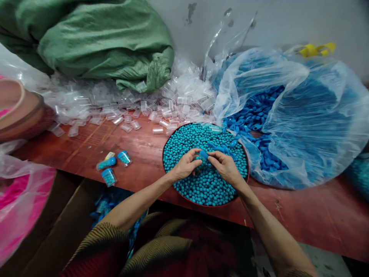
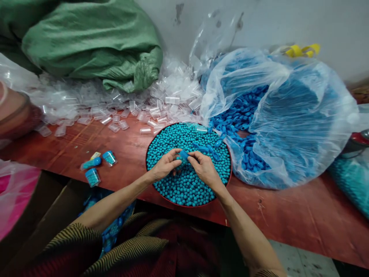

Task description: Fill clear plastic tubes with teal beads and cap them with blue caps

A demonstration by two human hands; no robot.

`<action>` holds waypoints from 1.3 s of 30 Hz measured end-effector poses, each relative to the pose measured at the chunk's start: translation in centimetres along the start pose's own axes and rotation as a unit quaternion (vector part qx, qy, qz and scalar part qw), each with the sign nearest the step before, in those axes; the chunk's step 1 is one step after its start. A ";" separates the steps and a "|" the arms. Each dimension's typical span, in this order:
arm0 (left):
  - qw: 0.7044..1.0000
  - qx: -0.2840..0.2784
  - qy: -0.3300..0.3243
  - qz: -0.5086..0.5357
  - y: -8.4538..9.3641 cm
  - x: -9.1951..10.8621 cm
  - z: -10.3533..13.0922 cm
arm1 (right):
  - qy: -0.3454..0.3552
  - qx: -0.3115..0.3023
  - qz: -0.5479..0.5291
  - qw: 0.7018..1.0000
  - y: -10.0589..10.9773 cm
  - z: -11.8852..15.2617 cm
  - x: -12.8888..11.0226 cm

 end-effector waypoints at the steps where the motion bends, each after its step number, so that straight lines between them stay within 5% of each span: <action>1: 1.000 -0.001 -0.005 -0.003 -0.1 0.0 0.1 | -0.004 -0.002 -0.001 1.000 0.1 0.0 -0.1; 12: 0.999 0.012 -0.039 -0.025 -0.1 0.7 0.2 | 0.108 0.073 0.060 0.990 0.8 1.1 -1.4; 16: 1.000 0.006 0.002 0.024 -0.4 0.3 0.5 | 0.232 0.122 0.110 0.959 0.7 1.6 -1.6; 20: 0.998 0.013 0.021 0.057 -0.4 0.5 0.7 | 0.342 0.113 0.158 0.919 0.2 2.5 -1.7; 25: 0.999 0.010 0.018 0.036 -0.2 0.5 0.9 | 0.365 0.055 0.187 0.911 0.5 2.7 -1.7; 31: 0.999 0.007 0.018 0.031 -0.1 0.4 1.1 | 0.297 0.039 0.127 0.945 0.7 2.3 -2.3; 35: 1.000 -0.006 0.013 0.007 0.0 0.5 1.1 | 0.132 0.093 0.052 0.985 0.3 2.0 -1.4; 39: 1.000 -0.012 0.009 -0.019 0.0 0.4 1.0 | -0.014 0.053 -0.031 0.998 -0.3 1.7 -0.1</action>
Point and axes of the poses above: each hand's wrist, its own z-axis away from the middle knuckle, its own y-axis out of the back of the hand, x = y × z, the point moved 3 cm from there along -z, towards the middle knuckle, and after that the axes turned 13 degrees about x, right-handed, at the moved point
